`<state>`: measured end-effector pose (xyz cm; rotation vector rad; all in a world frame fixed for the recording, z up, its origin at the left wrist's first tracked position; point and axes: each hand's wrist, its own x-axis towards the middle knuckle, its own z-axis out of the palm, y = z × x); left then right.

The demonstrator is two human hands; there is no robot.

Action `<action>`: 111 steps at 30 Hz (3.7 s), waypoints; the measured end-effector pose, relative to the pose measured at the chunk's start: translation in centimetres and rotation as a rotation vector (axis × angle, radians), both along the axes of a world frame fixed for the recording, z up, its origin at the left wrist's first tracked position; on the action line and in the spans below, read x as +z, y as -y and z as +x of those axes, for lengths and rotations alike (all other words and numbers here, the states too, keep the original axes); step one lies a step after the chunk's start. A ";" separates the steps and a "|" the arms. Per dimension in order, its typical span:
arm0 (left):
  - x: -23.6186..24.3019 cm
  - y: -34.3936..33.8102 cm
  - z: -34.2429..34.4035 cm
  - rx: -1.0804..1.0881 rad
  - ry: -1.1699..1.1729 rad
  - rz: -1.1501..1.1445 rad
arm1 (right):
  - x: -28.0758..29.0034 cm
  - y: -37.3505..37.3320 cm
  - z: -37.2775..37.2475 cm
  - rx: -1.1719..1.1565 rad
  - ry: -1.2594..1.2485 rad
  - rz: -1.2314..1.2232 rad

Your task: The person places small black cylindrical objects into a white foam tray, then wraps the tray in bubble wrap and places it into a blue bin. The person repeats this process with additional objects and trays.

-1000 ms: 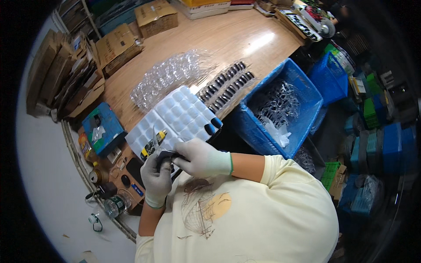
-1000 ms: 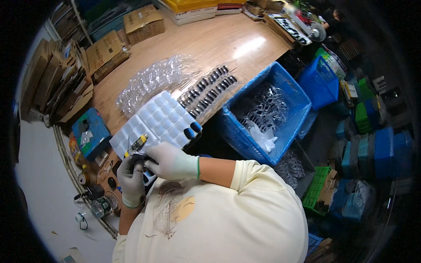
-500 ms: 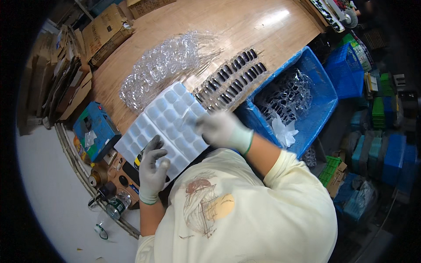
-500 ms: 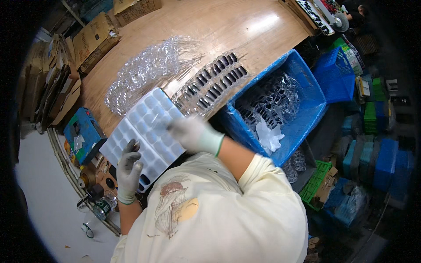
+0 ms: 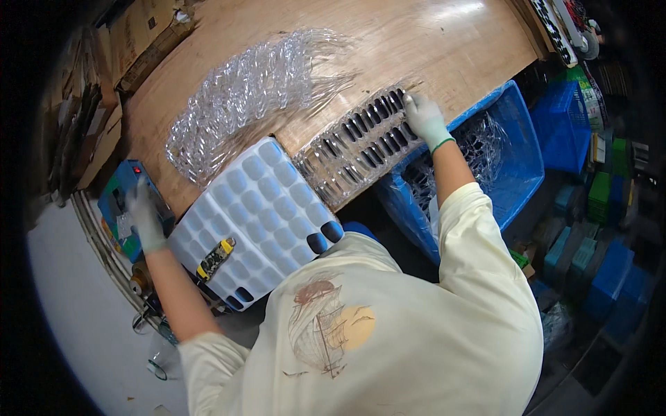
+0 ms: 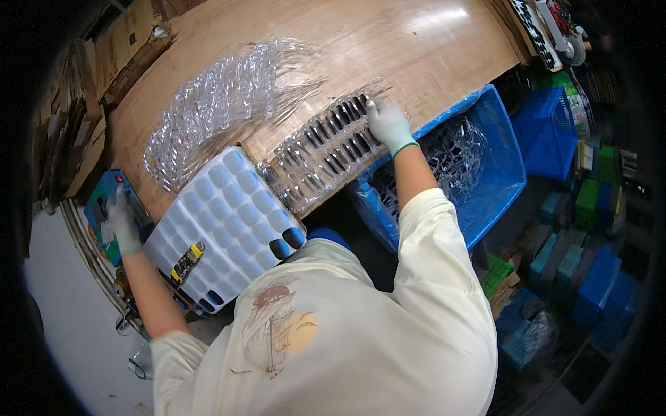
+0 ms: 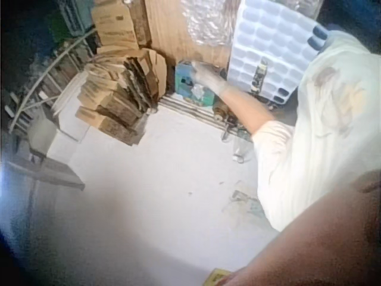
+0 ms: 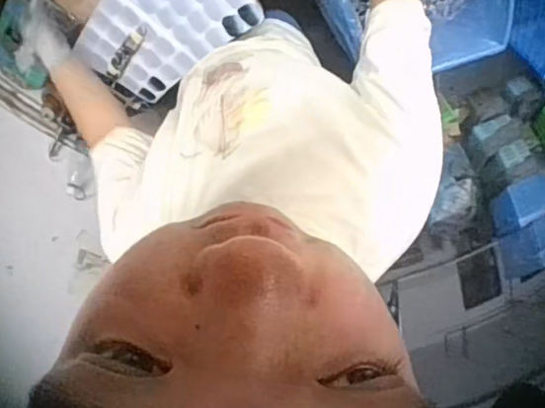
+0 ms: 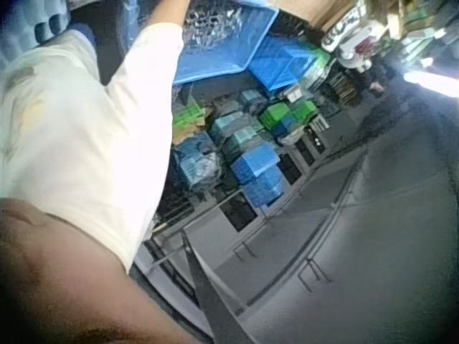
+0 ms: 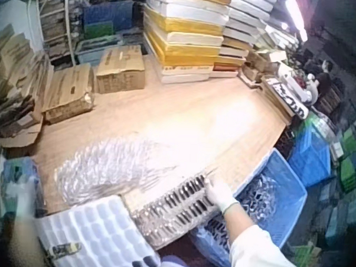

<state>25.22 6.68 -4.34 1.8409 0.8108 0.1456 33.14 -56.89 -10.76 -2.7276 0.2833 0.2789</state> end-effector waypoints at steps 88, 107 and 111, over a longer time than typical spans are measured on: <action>15.5 14.2 -27.9 -0.511 0.619 0.023 | 23.1 -32.3 -28.6 0.707 0.186 0.901; -1.5 4.4 -32.9 -0.312 -0.356 0.257 | 21.2 -32.7 -30.3 0.786 -0.315 0.825; -1.3 4.2 -32.6 -0.288 -0.319 0.051 | 20.1 -32.8 -30.5 0.741 -0.339 1.092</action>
